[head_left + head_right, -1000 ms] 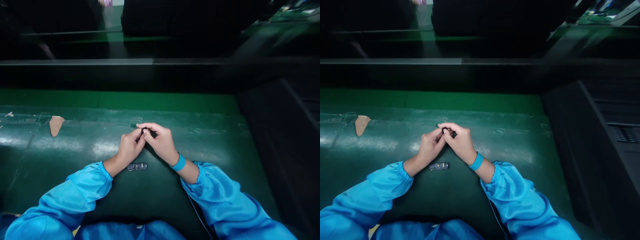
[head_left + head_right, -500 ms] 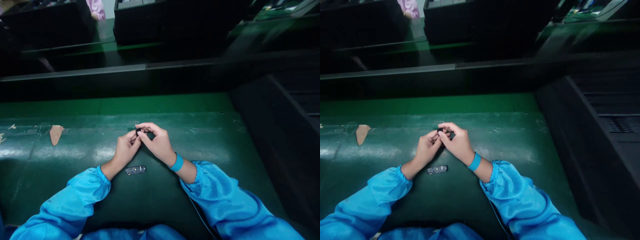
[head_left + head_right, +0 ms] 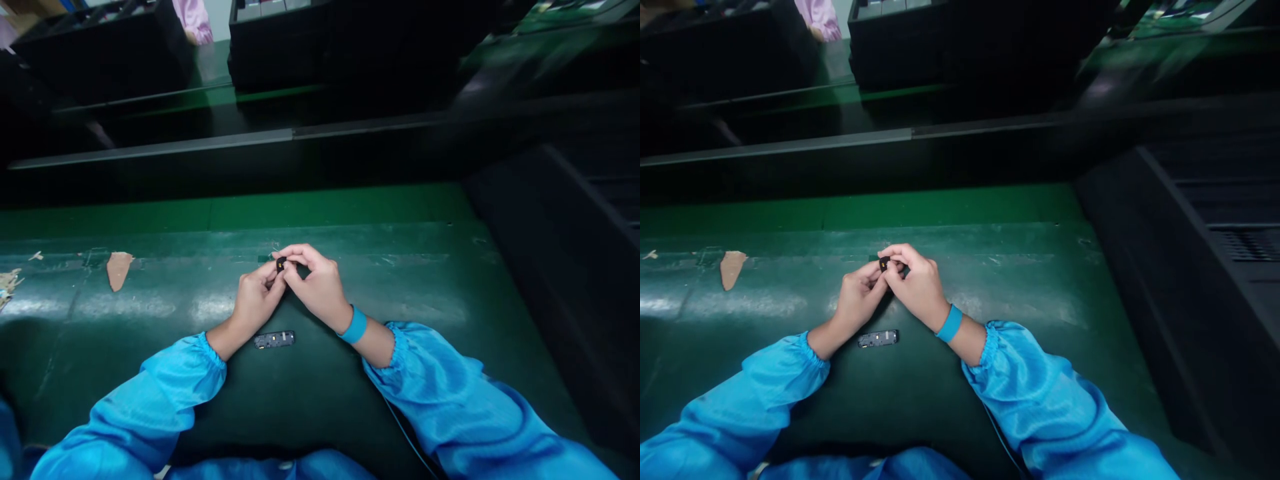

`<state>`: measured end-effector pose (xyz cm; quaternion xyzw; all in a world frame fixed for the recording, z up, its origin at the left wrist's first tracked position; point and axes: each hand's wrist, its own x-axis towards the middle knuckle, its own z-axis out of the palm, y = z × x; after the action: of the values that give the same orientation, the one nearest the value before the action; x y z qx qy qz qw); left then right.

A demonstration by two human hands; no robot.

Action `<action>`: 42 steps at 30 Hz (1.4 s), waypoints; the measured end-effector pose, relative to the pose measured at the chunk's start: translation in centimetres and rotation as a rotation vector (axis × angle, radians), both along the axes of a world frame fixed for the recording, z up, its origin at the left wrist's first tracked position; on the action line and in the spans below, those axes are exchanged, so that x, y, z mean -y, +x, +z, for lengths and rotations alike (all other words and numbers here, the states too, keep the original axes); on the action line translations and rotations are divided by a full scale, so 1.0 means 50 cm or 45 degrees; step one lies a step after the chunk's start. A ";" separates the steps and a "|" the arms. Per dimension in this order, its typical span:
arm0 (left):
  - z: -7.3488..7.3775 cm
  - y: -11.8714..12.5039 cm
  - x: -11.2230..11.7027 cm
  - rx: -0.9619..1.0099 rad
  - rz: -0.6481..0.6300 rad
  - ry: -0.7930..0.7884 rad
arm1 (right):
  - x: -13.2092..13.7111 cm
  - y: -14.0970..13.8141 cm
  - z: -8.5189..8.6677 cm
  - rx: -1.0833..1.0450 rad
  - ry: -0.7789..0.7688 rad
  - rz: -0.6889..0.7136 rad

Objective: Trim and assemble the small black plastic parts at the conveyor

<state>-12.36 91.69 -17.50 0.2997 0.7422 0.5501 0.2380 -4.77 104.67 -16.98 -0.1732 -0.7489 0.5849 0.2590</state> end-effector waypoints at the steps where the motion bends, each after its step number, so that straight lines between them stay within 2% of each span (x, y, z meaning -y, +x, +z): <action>1: 0.001 -0.001 -0.001 0.094 -0.008 0.036 | -0.004 -0.001 -0.001 -0.023 -0.076 -0.016; 3: 0.003 -0.002 -0.004 0.295 -0.018 0.094 | -0.013 -0.005 -0.004 -0.081 -0.207 -0.058; 5: 0.004 -0.003 -0.006 0.419 -0.019 0.114 | -0.020 -0.007 -0.006 -0.112 -0.220 -0.109; 11: 0.004 -0.005 -0.007 0.379 0.009 0.171 | -0.017 -0.001 -0.004 -0.091 0.083 -0.120; 17: -0.004 0.001 -0.009 0.433 0.036 0.174 | -0.020 0.006 0.000 -0.118 0.159 -0.118; 21: -0.008 0.002 -0.007 0.306 -0.001 0.162 | -0.014 0.004 -0.003 -0.092 0.152 -0.088; 27: -0.012 -0.002 -0.003 0.044 -0.022 0.031 | -0.003 0.003 -0.009 0.019 0.037 0.129; 42: -0.003 0.002 -0.004 0.061 0.026 0.022 | -0.011 0.007 -0.008 0.094 -0.035 0.184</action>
<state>-12.26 91.89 -17.67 0.2807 0.7346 0.5660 0.2475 -4.43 105.23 -17.37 -0.1437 -0.7605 0.6054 0.1858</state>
